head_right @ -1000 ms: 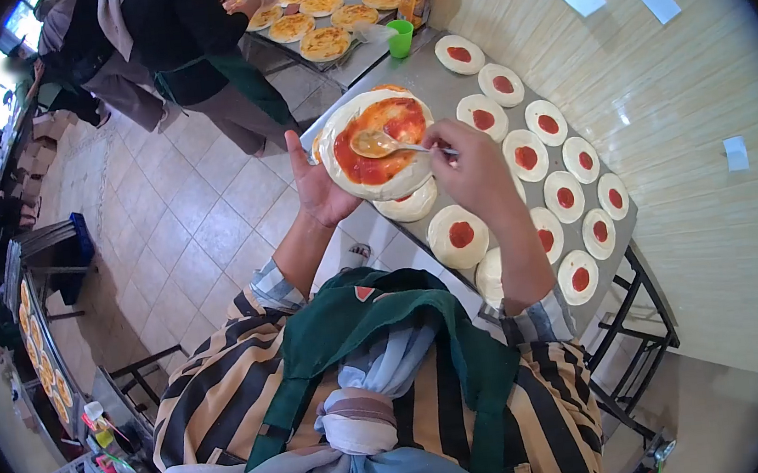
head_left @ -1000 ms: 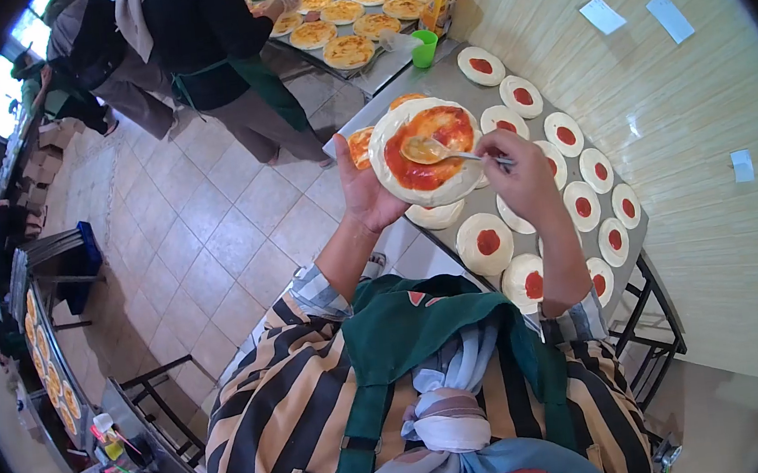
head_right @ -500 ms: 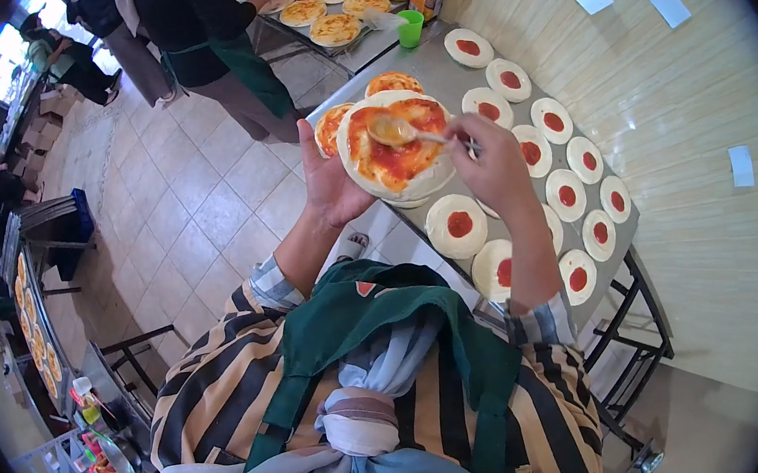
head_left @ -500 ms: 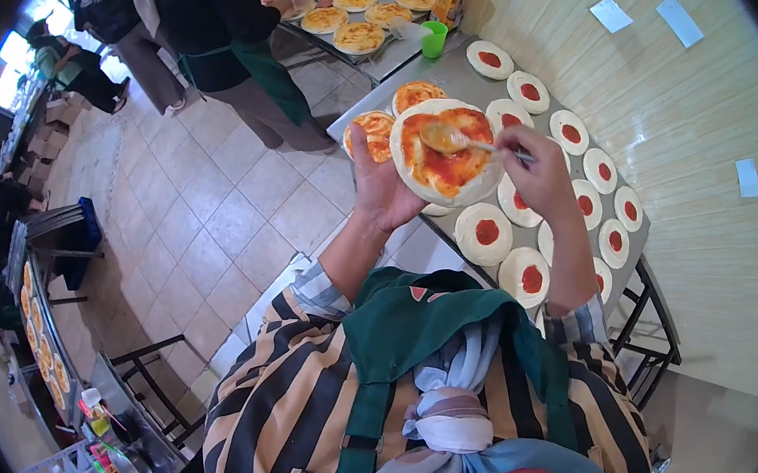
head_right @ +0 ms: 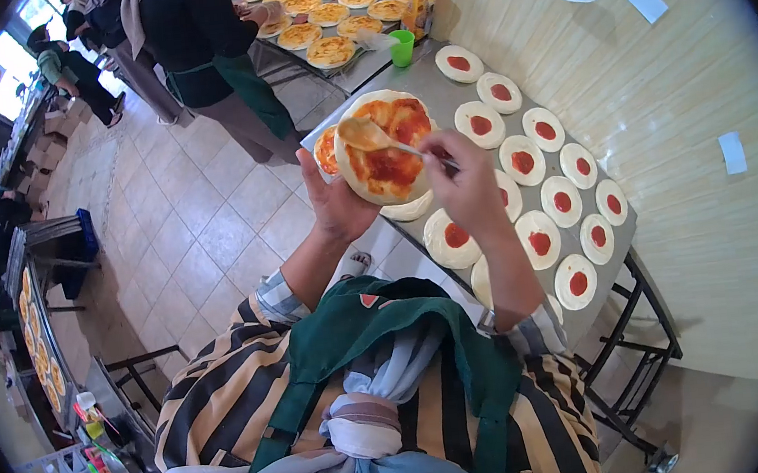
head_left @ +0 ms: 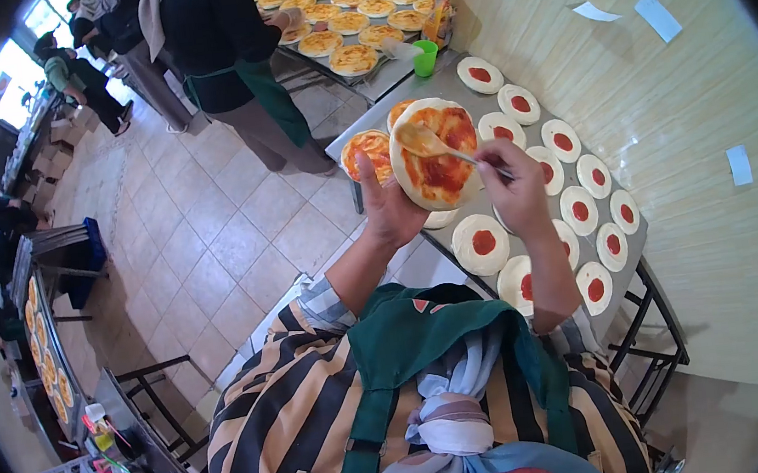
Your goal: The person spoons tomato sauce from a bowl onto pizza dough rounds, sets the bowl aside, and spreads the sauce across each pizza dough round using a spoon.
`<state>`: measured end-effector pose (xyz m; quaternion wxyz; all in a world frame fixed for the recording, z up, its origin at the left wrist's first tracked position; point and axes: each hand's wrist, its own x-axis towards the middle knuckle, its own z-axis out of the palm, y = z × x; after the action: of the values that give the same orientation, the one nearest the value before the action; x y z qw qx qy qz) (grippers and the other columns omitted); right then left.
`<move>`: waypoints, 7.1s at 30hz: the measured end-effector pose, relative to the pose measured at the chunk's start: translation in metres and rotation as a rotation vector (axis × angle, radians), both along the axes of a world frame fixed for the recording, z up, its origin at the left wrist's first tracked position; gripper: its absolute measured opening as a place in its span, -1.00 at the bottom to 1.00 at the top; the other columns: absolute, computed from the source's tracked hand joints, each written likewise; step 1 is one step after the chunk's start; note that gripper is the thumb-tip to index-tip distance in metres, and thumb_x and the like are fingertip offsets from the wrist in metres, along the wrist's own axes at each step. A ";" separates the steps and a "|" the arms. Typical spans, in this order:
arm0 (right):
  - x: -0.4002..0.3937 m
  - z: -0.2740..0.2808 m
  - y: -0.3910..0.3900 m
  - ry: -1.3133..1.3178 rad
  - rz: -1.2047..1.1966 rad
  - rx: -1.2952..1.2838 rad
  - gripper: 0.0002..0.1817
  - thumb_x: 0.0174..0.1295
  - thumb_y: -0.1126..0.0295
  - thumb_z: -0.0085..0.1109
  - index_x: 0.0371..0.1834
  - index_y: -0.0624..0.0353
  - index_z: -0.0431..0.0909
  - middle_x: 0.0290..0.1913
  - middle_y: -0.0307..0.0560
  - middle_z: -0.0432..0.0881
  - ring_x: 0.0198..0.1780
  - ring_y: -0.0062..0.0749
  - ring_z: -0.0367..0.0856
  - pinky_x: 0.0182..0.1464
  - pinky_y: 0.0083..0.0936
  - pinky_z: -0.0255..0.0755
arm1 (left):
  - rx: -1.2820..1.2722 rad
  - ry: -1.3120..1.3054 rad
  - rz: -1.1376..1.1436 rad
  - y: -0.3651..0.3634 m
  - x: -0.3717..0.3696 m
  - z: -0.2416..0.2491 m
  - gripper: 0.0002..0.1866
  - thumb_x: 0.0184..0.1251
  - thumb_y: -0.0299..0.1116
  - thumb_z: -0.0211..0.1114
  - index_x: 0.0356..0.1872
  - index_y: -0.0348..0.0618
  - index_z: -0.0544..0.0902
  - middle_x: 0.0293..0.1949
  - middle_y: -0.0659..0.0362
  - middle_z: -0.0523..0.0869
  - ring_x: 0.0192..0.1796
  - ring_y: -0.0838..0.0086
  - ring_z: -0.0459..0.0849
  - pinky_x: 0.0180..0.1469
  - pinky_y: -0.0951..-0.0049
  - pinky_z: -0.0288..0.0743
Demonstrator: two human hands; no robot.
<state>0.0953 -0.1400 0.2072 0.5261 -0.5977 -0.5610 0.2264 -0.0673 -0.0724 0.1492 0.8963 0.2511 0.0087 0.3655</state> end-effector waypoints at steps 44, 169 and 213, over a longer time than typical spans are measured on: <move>0.076 0.027 -0.034 -0.241 -0.001 -0.086 -0.90 0.18 0.64 0.11 -0.26 0.27 0.55 -0.35 -0.22 0.57 -0.33 -0.69 0.49 -0.31 -0.68 0.39 | -0.200 -0.454 -0.048 0.010 0.006 -0.001 0.16 -0.02 0.66 -0.07 0.47 -0.04 0.17 0.49 0.05 0.17 0.50 0.12 0.13 0.51 -0.05 -0.06; 0.032 0.007 0.004 -0.183 -0.234 -0.208 -0.88 0.17 0.57 0.09 -0.24 0.27 0.53 -0.46 -0.05 0.55 -0.43 -0.49 0.54 -0.36 -0.51 0.41 | -0.282 -0.063 -0.188 0.004 0.023 -0.005 0.22 -0.02 0.71 -0.22 0.51 -0.08 0.02 0.51 0.01 0.08 0.53 0.11 0.08 0.52 -0.01 -0.11; 0.068 -0.098 0.023 0.284 -1.073 -0.272 -0.89 0.22 0.63 0.09 -0.23 0.26 0.54 -0.35 -0.33 0.53 -0.32 -0.77 0.42 -0.25 -0.77 0.27 | -0.002 1.231 -0.149 0.377 0.369 -0.162 -0.14 0.22 0.51 -0.12 0.24 -0.03 0.45 0.02 0.14 0.52 -0.07 0.38 0.41 0.04 0.36 0.32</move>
<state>0.1628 -0.1165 0.1091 0.5561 -0.8248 -0.0686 0.0760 0.3019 0.3047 -0.0126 0.7501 0.4151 0.5070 0.0899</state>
